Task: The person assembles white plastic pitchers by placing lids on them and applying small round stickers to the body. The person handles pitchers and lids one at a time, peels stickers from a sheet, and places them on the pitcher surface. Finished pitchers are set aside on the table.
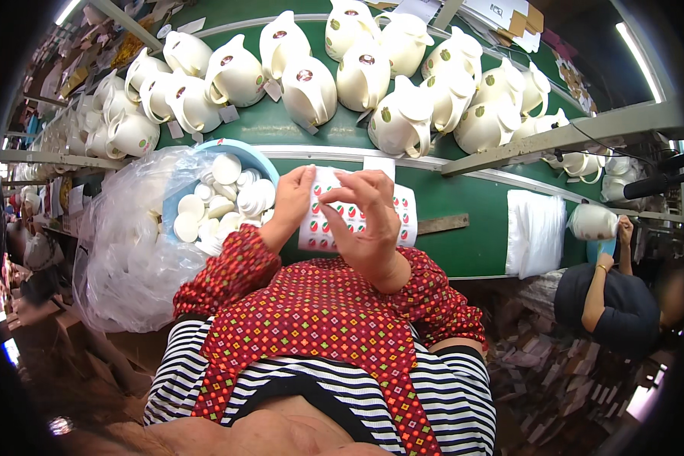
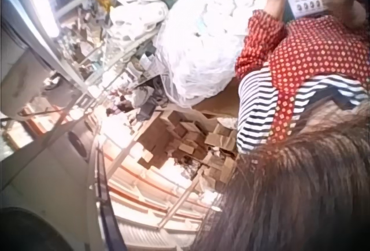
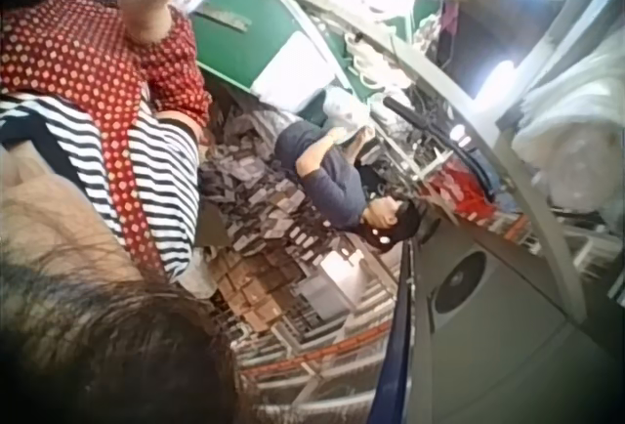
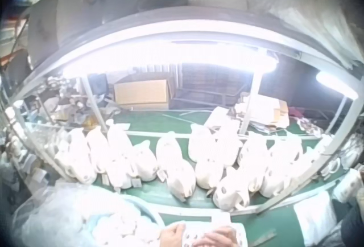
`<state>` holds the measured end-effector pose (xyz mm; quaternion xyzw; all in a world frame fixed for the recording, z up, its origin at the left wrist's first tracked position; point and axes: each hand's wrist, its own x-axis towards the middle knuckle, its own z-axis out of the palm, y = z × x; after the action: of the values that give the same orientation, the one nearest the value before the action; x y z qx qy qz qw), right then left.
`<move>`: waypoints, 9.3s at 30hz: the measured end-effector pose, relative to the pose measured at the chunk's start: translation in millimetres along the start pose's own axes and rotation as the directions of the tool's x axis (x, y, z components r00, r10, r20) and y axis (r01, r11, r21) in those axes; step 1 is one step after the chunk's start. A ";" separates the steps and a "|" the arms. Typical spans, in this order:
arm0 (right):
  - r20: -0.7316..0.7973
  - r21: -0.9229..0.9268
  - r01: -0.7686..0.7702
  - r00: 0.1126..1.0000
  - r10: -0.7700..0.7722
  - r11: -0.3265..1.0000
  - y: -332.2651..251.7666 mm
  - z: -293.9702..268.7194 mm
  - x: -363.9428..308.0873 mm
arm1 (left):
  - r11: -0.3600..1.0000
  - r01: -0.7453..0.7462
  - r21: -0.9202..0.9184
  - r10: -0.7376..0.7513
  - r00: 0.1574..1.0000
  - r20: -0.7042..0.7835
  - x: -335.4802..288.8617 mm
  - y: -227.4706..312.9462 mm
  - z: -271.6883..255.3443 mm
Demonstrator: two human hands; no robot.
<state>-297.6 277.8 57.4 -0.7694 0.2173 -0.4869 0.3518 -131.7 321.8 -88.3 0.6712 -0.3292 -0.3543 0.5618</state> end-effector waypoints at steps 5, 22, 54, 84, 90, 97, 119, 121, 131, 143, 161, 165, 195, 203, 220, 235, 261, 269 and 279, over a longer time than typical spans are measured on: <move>-0.015 0.031 -0.190 0.982 0.190 0.981 11.5 -14.6 -13.1 | 0.803 -0.219 0.554 0.191 0.976 0.109 38.6 -83.6 5.2; -0.165 -0.132 -0.462 0.883 0.440 0.877 13.9 -60.8 -46.2 | 0.531 -0.487 0.693 0.405 0.865 0.297 257.9 -2.0 -45.9; 0.022 0.209 -0.624 0.773 0.634 0.753 -0.7 -36.5 18.7 | 0.545 -0.524 0.655 0.478 0.836 0.270 201.4 10.8 -37.8; 0.055 0.270 -0.585 0.802 0.594 0.765 4.6 -24.2 62.9 | 0.799 -0.535 0.273 0.562 0.827 -0.024 309.6 143.1 -198.2; 0.275 0.384 -0.524 0.851 0.447 0.760 -39.4 -11.2 90.9 | 0.958 0.063 -0.280 0.004 0.973 0.230 200.3 144.3 -193.6; 0.594 0.201 -0.750 0.604 0.531 0.630 -52.6 -16.2 44.2 | 0.814 0.578 -0.059 -0.411 0.645 0.645 78.0 58.9 -112.2; 0.579 -0.116 -0.403 0.715 0.392 0.908 -60.9 -1.6 -5.6 | 0.803 0.594 0.043 -0.484 0.609 0.628 63.8 46.4 -91.1; 0.570 -0.146 -0.331 0.742 0.352 0.932 -60.7 -1.2 -6.7 | 0.804 0.595 0.020 -0.487 0.639 0.595 59.6 50.6 -88.9; 0.443 -0.197 -0.237 0.844 0.302 0.951 -36.7 1.2 -21.5 | 0.823 0.567 0.014 -0.428 0.605 0.672 61.1 41.3 -98.6; 0.523 -0.039 -0.256 0.818 0.238 0.966 8.2 -13.1 17.5 | 0.981 0.192 -0.005 -0.167 0.864 0.474 70.9 109.6 -144.3; 0.194 -0.938 -0.060 0.728 0.658 0.343 341.5 16.7 311.4 | 0.893 -0.384 0.236 0.390 0.921 0.023 82.3 142.7 -208.2; 0.249 -0.843 -0.128 0.768 0.590 0.522 360.1 17.7 340.9 | 0.934 -0.302 0.189 0.307 0.952 0.004 85.4 140.2 -221.7; -0.085 -0.125 -0.070 0.995 0.060 0.990 77.4 -39.5 300.0 | 0.554 -0.594 0.583 0.512 0.796 0.325 361.9 45.2 -23.0; -0.116 -0.067 -0.279 0.956 0.271 0.958 -27.0 -52.2 242.1 | 0.720 -0.674 0.165 0.649 0.738 0.182 269.6 156.3 -36.0; 0.459 0.085 -0.434 0.816 0.351 0.897 -117.5 -43.6 112.3 | 0.769 0.314 -0.556 -0.034 0.890 0.455 11.6 151.1 -82.6; 0.572 0.317 -0.671 0.699 0.430 0.670 -126.4 -77.8 35.3 | 0.503 0.752 -0.426 -0.392 0.637 0.663 -2.7 86.5 -69.1; 0.402 -0.053 -0.768 0.569 0.717 0.639 -124.3 -40.6 -5.2 | 0.581 0.746 -0.326 -0.515 0.647 0.562 -19.8 126.8 -82.2; 0.344 -0.111 -0.693 0.645 0.682 0.712 -122.5 -36.3 -12.1 | 0.597 0.731 -0.330 -0.520 0.666 0.534 -23.0 115.9 -85.2; 0.582 -0.209 -0.601 0.558 0.592 0.772 -100.6 -29.4 -7.5 | 0.656 0.639 -0.403 -0.397 0.745 0.536 -23.1 120.0 -84.8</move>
<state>-328.2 339.4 136.9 -0.7623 0.3332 -0.0607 0.5515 -77.6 367.1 42.5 0.4528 -0.1067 -0.7129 0.5248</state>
